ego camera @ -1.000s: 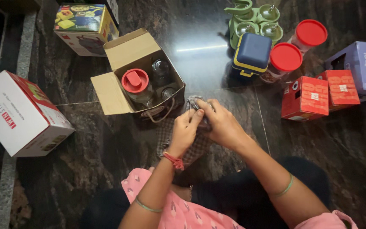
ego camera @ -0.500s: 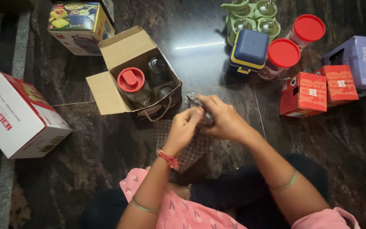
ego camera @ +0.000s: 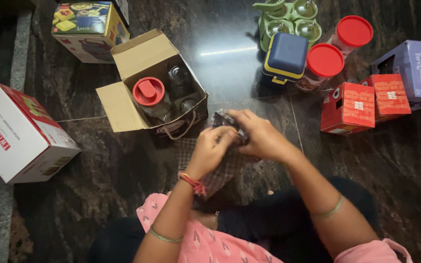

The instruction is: The person wipes clear glass tumblers and a blue-and-yellow lunchbox with a checkered cloth, then places the glasses into a cardboard box and closes it. The person also wipes the box exterior and the lunchbox before setting them aside.

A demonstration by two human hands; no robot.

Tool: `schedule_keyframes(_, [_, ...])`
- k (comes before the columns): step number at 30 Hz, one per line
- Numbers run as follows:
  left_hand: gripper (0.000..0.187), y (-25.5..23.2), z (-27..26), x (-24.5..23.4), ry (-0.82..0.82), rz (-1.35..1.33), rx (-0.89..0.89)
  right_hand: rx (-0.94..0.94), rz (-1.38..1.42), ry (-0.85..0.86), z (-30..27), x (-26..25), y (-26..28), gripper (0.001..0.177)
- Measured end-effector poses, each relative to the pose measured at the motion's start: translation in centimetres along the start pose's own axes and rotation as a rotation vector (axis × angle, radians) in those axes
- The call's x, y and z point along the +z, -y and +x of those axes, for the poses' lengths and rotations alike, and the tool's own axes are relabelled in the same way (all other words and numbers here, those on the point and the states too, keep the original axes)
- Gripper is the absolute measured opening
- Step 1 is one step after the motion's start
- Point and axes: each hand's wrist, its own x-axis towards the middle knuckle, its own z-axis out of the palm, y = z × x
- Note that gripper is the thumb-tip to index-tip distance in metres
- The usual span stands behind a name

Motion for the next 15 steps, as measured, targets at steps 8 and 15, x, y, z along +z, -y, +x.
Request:
schedule_keyframes(8, [0.036,3.8,-0.7,2.2,-0.487,-0.635,-0.386,-0.181,-0.485,-0.455,-0.5,8.1,2.6,0.073])
schedule_keyframes(15, [0.039,2.9,-0.6,1.0,-0.640,-0.928,-0.394,-0.393,0.037,-0.647,0.4,9.7,0.1,0.041])
